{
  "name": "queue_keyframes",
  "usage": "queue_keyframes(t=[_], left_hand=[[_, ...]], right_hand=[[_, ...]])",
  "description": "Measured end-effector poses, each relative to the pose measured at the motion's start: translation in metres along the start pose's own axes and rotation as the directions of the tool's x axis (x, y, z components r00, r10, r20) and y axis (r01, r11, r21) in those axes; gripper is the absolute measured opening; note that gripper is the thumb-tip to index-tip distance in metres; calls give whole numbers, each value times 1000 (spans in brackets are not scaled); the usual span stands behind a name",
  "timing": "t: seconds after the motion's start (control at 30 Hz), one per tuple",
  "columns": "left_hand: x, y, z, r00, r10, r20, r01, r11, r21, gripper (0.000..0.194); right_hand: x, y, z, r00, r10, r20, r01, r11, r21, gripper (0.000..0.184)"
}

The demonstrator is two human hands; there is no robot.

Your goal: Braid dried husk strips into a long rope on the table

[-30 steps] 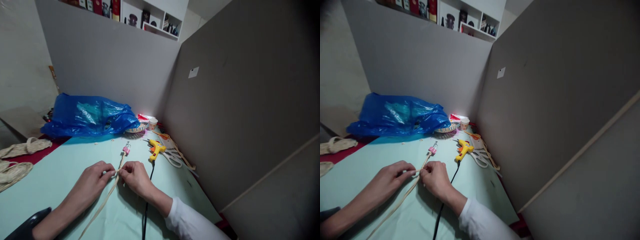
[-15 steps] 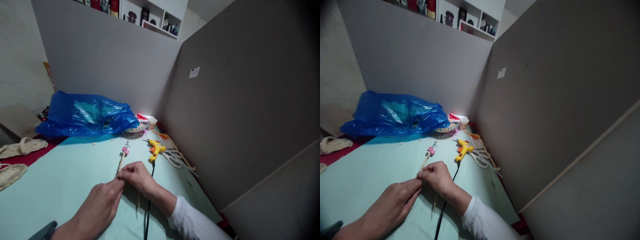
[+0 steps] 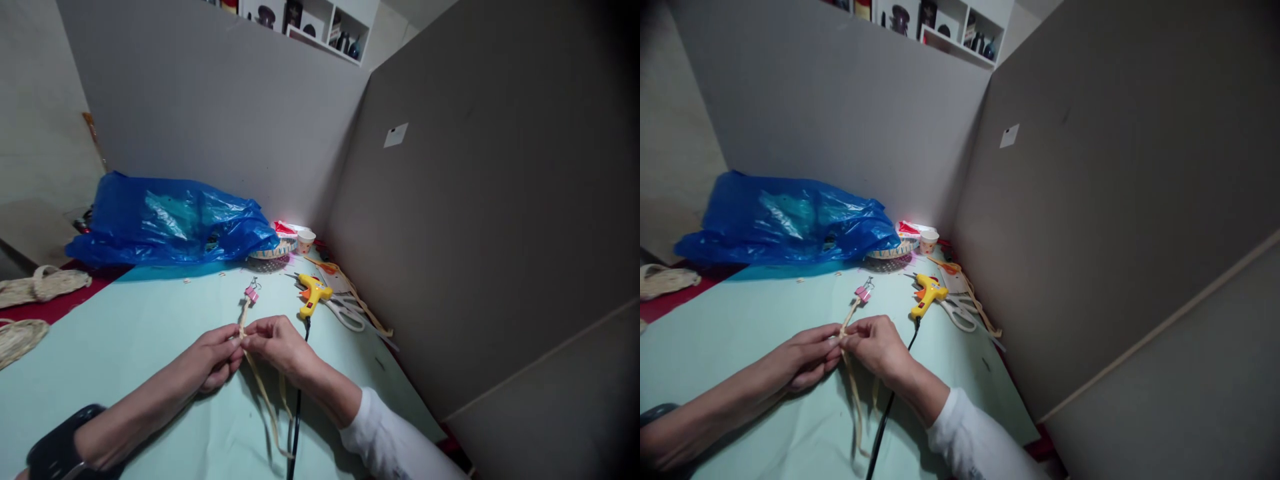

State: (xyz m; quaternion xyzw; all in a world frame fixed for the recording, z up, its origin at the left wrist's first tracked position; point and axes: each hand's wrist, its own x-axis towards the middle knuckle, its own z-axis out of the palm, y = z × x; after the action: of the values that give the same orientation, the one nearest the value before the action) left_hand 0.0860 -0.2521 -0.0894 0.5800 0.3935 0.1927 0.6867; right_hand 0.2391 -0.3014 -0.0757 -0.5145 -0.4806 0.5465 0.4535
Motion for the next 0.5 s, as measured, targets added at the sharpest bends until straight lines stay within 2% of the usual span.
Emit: queue_keyframes(t=[0.13,0.23,0.4,0.5], left_hand=[[-2,2,2,998,-62,-19,62,998,15,40],[-3,4,-2,999,-37,-11,38,998,58,38],[-3,5,-3,999,18,-41,-12,991,132,40],[-3,4,-1,996,38,-85,-22,984,177,38]], right_hand=[[-1,-6,-4,999,-7,-36,-3,963,-271,7],[-6,-14,-7,996,-81,26,84,878,-472,15],[-17,-22,-6,980,-181,83,186,689,-700,23],[-23,-23,0,975,-216,57,165,523,-836,23]])
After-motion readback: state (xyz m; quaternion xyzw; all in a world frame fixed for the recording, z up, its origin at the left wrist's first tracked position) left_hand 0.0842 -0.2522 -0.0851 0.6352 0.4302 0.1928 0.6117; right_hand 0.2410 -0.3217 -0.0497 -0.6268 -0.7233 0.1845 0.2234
